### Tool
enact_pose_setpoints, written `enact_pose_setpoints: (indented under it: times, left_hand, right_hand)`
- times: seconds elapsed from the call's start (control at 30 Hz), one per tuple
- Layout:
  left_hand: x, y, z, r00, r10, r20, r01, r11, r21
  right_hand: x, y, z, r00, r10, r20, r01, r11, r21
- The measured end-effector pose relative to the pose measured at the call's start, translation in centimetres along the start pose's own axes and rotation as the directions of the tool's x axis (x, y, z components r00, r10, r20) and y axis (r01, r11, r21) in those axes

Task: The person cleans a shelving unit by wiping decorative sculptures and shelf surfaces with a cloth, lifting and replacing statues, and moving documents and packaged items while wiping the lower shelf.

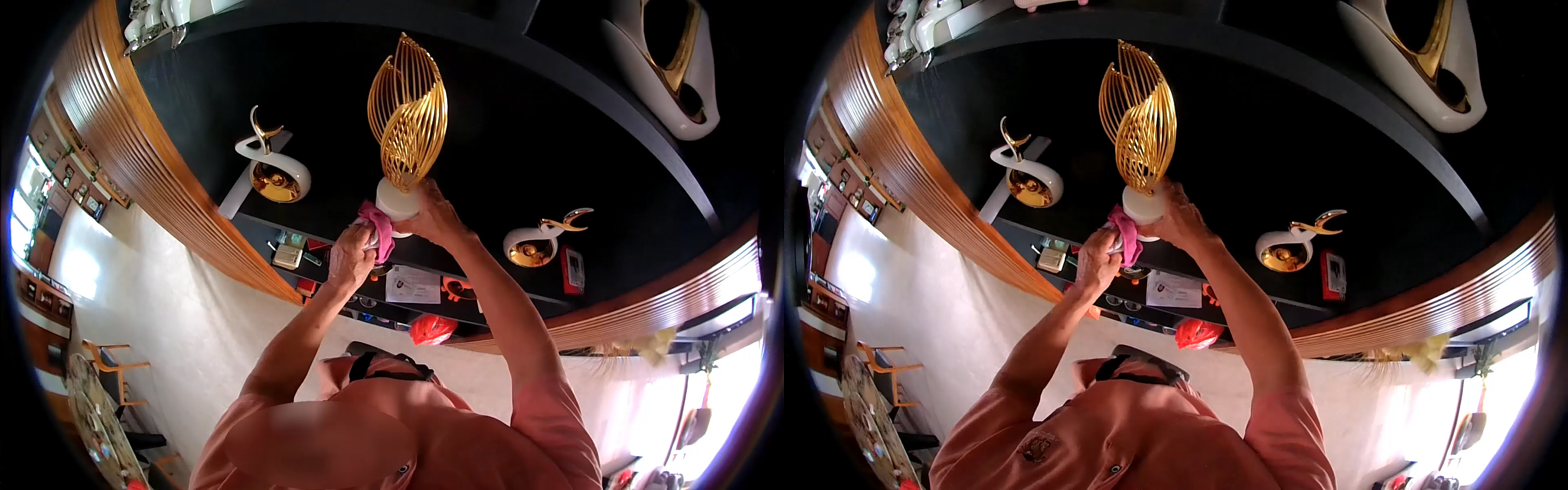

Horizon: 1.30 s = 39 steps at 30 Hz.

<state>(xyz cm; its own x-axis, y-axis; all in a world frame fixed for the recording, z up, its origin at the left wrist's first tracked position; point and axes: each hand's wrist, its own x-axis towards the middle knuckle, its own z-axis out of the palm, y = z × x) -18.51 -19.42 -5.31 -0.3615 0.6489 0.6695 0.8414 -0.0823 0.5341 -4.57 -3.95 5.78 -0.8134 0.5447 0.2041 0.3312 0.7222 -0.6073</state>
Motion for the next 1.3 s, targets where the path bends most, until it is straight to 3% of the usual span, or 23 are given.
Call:
enact_pose_setpoints:
  times: [0.03,0.07,0.13,0.17,0.2,0.23,0.27,0.3,0.33,0.37,0.43,0.47,0.57,0.63,0.67,0.7,0.73,0.8,0.9,1.0,1.1,1.17,1.3]
  left_hand:
    - [-0.4,0.3,-0.6,1.0,-0.014,0.02,0.014,1.0,-0.008]
    - [-0.8,0.7,-1.0,0.999,-0.028,0.037,0.029,0.999,-0.015]
    - [-0.6,5.3,-4.8,0.872,-0.456,0.179,0.489,0.836,-0.249]
    - [-0.9,7.2,-6.0,0.732,-0.617,0.29,0.681,0.656,-0.326]
    - [-1.9,7.9,-6.0,0.765,-0.583,0.274,0.641,0.646,-0.414]
    - [-3.2,8.7,-5.6,0.79,-0.56,0.252,0.601,0.623,-0.5]
    - [-5.1,7.8,-3.1,0.911,-0.387,0.142,0.387,0.687,-0.615]
    - [-5.5,9.1,-3.6,0.963,-0.203,0.177,0.263,0.857,-0.444]
    - [-5.0,10.4,-2.2,0.996,0.067,0.061,-0.05,0.97,-0.238]
    - [-4.3,11.7,-1.4,0.981,0.108,0.161,-0.076,0.978,-0.197]
    - [-1.8,14.9,-2.2,0.919,0.169,0.356,-0.134,0.983,-0.122]
    - [-1.1,15.6,-2.8,0.923,0.179,0.34,-0.145,0.982,-0.122]
    - [-0.1,16.0,-3.6,0.955,0.2,0.217,-0.154,0.965,-0.212]
    - [-0.6,13.4,-4.4,0.985,0.169,0.028,-0.145,0.912,-0.383]
    - [-0.5,11.4,-4.5,0.986,0.164,-0.019,-0.163,0.956,-0.245]
    - [-0.2,8.4,-3.1,0.975,0.145,-0.171,-0.193,0.932,-0.307]
    - [0.5,6.3,-2.6,0.961,0.11,-0.255,-0.166,0.964,-0.209]
    - [1.6,0.5,-1.3,0.988,0.033,-0.154,-0.021,0.996,0.083]
    - [3.1,-5.0,0.8,0.987,-0.127,-0.097,0.14,0.98,0.142]
    - [4.6,-4.1,0.8,0.989,-0.122,-0.086,0.146,0.911,0.386]
    - [4.6,-4.3,0.8,0.984,-0.155,-0.084,0.175,0.912,0.372]
    - [4.5,-5.1,1.2,0.985,-0.146,-0.092,0.169,0.919,0.356]
    - [4.1,-5.3,1.5,0.981,-0.176,-0.083,0.193,0.918,0.346]
  right_hand:
    - [-0.3,-0.3,-0.3,1.0,0.014,0.009,-0.014,1.0,-0.01]
    - [-1.1,0.1,0.1,0.994,-0.04,-0.097,0.029,0.993,-0.115]
    - [-3.9,1.4,1.3,0.938,-0.178,-0.296,0.073,0.94,-0.333]
    - [-6.0,0.4,0.6,0.949,-0.124,-0.291,0.057,0.972,-0.227]
    - [-8.4,-0.7,0.3,0.959,-0.07,-0.273,0.039,0.992,-0.118]
    - [-10.5,-0.4,1.4,0.98,0.144,-0.138,-0.099,0.952,0.29]
    - [-12.7,0.1,2.8,0.953,0.294,0.077,-0.275,0.729,0.627]
    - [-14.3,0.2,4.7,0.93,0.302,0.21,-0.324,0.404,0.856]
    - [-14.9,-0.8,5.6,0.893,0.358,0.274,-0.317,0.068,0.946]
    - [-15.0,-1.4,5.8,0.856,0.382,0.348,-0.258,-0.267,0.928]
    - [-14.7,-0.5,5.1,0.855,0.441,0.273,-0.119,-0.346,0.931]
    - [-14.5,0.0,4.5,0.849,0.474,0.235,-0.043,-0.382,0.923]
    - [-13.1,-0.7,0.6,0.841,0.535,-0.08,0.19,-0.155,0.969]
    - [-11.9,3.3,0.0,0.714,0.602,-0.357,0.174,0.341,0.924]
    - [-11.2,5.8,0.8,0.795,0.456,-0.401,0.008,0.653,0.758]
    - [-10.6,8.1,1.6,0.853,0.291,-0.433,-0.12,0.917,0.38]
    - [-10.0,10.5,2.5,0.884,0.122,-0.452,-0.139,0.99,-0.003]
    - [-8.5,10.8,3.6,0.935,0.152,-0.321,-0.294,0.838,-0.459]
    - [-4.4,13.8,3.7,0.938,0.021,-0.347,-0.219,0.812,-0.542]
    - [1.9,19.3,5.1,0.9,-0.112,-0.421,-0.17,0.8,-0.576]
    - [7.9,10.2,1.1,0.981,0.127,-0.144,-0.182,0.852,-0.49]
    - [7.1,6.9,0.4,0.964,0.053,-0.261,-0.142,0.931,-0.335]
    - [8.8,15.0,-0.4,0.955,0.246,-0.168,-0.281,0.932,-0.23]
